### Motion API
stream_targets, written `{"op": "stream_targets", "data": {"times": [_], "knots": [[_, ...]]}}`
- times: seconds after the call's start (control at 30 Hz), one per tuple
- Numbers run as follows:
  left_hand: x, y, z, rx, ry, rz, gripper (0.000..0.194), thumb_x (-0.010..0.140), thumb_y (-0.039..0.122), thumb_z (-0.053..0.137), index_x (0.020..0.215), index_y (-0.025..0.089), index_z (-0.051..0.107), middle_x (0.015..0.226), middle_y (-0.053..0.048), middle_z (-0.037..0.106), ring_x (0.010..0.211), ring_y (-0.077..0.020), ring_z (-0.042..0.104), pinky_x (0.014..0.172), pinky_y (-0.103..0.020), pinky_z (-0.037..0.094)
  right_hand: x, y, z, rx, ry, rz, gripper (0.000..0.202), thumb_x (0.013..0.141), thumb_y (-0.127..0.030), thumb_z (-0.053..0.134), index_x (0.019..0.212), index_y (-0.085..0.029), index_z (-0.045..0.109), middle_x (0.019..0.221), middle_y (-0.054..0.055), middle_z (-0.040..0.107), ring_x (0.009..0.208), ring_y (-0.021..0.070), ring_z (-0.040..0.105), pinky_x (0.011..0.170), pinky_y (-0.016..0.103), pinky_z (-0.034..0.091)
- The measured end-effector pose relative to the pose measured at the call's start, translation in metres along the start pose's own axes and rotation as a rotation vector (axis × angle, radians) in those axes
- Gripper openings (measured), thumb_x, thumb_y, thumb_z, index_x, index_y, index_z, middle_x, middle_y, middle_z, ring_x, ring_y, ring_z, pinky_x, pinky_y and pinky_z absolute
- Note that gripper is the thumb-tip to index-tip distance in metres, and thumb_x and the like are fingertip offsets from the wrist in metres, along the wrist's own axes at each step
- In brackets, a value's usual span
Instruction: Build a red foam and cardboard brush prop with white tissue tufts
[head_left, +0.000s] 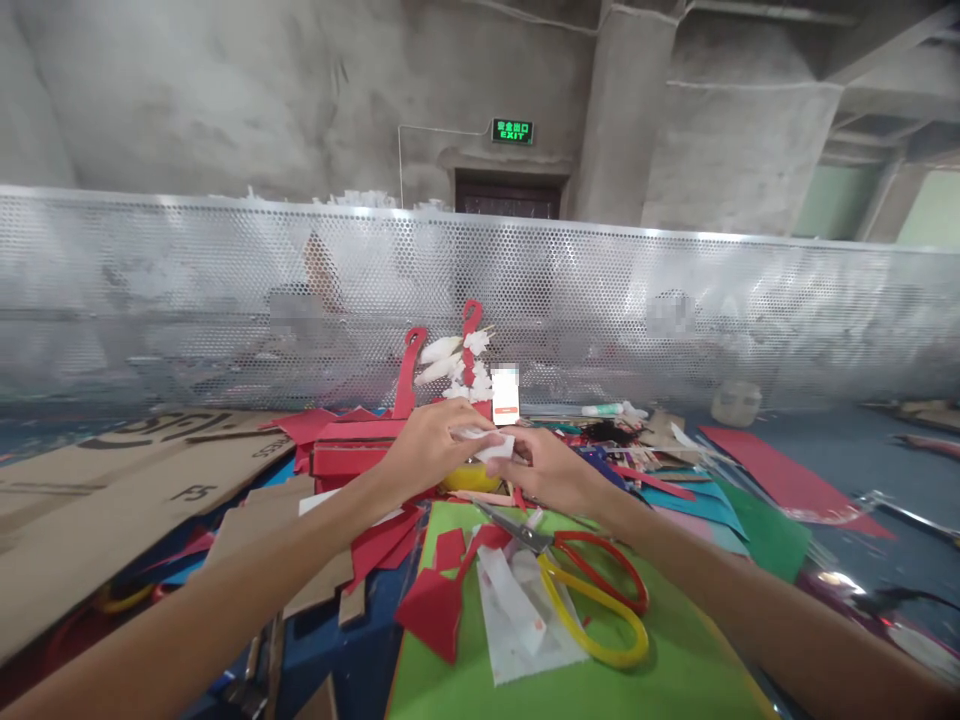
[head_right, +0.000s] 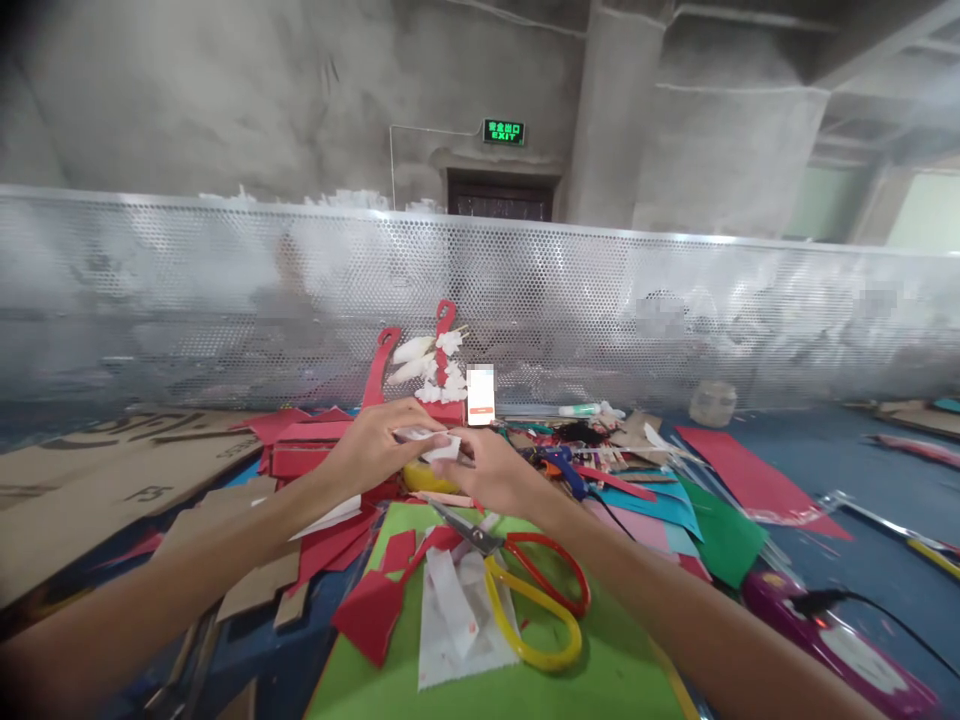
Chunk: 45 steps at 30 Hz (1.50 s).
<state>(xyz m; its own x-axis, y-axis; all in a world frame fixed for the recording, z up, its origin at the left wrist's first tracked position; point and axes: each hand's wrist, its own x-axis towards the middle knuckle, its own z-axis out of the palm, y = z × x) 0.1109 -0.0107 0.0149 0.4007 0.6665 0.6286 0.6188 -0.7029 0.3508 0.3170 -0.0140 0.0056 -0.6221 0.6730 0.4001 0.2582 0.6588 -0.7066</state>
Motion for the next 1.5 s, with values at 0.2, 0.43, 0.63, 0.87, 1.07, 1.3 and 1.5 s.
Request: {"op": "stream_targets", "data": {"times": [0.2, 0.43, 0.63, 0.87, 1.07, 1.3, 1.5], "knots": [[0.005, -0.011, -0.016, -0.103, -0.139, 0.096, 0.030, 0.088, 0.047, 0.066, 0.106, 0.024, 0.072, 0.107, -0.004, 0.073, 0.101, -0.0189, 0.066, 0.089, -0.032, 0.051, 0.003, 0.014, 0.001, -0.137, 0.046, -0.007, 0.034, 0.100, -0.039, 0.044, 0.094, -0.015, 0.067, 0.077, 0.002, 0.063, 0.068, 0.0139, 0.053, 0.064, 0.024, 0.039], [0.007, -0.017, -0.027, -0.145, -0.042, 0.000, 0.038, 0.083, 0.046, 0.071, 0.113, 0.021, 0.067, 0.119, -0.006, 0.069, 0.108, -0.0212, 0.063, 0.091, -0.031, 0.052, 0.005, 0.024, -0.006, -0.122, 0.131, 0.047, 0.043, 0.100, -0.043, 0.040, 0.083, -0.015, 0.068, 0.058, 0.000, 0.053, 0.051, 0.0120, 0.046, 0.050, 0.024, 0.032], [0.010, -0.017, -0.024, -0.070, 0.058, -0.037, 0.029, 0.086, 0.045, 0.067, 0.102, 0.021, 0.072, 0.108, -0.004, 0.072, 0.098, -0.0211, 0.065, 0.090, -0.033, 0.051, 0.004, 0.023, -0.005, 0.005, 0.197, 0.082, 0.034, 0.098, -0.039, 0.044, 0.126, -0.022, 0.057, 0.067, -0.001, 0.058, 0.050, 0.0137, 0.056, 0.047, 0.024, 0.038], [0.008, -0.003, -0.016, 0.019, 0.114, -0.038, 0.021, 0.089, 0.035, 0.063, 0.103, 0.022, 0.069, 0.106, -0.003, 0.071, 0.094, -0.0192, 0.065, 0.087, -0.032, 0.051, 0.001, 0.021, -0.002, -0.086, 0.226, 0.052, 0.022, 0.098, -0.033, 0.041, 0.118, -0.027, 0.048, 0.067, -0.004, 0.056, 0.052, 0.0142, 0.061, 0.050, 0.023, 0.040], [0.002, 0.011, -0.017, 0.039, 0.070, 0.108, 0.028, 0.097, 0.030, 0.049, 0.121, 0.021, 0.060, 0.105, -0.005, 0.070, 0.097, -0.0181, 0.066, 0.092, -0.031, 0.049, 0.003, 0.024, -0.006, -0.087, 0.256, 0.003, 0.016, 0.098, -0.031, 0.042, 0.110, -0.026, 0.051, 0.064, -0.004, 0.056, 0.054, 0.0158, 0.062, 0.057, 0.026, 0.042], [0.001, -0.009, -0.007, -0.089, 0.180, 0.023, 0.020, 0.092, 0.036, 0.063, 0.103, 0.021, 0.057, 0.093, -0.001, 0.065, 0.086, -0.0156, 0.064, 0.084, -0.028, 0.051, 0.000, 0.023, -0.005, -0.166, 0.257, -0.055, 0.019, 0.098, -0.029, 0.043, 0.106, -0.026, 0.060, 0.062, -0.003, 0.053, 0.056, 0.0151, 0.058, 0.055, 0.025, 0.037], [0.000, -0.020, 0.000, -0.020, 0.344, 0.325, 0.010, 0.090, 0.027, 0.068, 0.087, 0.019, 0.065, 0.089, -0.003, 0.066, 0.087, -0.0149, 0.063, 0.083, -0.028, 0.051, -0.001, 0.018, -0.004, -0.095, 0.217, -0.044, 0.011, 0.098, -0.030, 0.045, 0.103, -0.026, 0.053, 0.062, -0.005, 0.052, 0.054, 0.0143, 0.058, 0.054, 0.024, 0.037]]}}
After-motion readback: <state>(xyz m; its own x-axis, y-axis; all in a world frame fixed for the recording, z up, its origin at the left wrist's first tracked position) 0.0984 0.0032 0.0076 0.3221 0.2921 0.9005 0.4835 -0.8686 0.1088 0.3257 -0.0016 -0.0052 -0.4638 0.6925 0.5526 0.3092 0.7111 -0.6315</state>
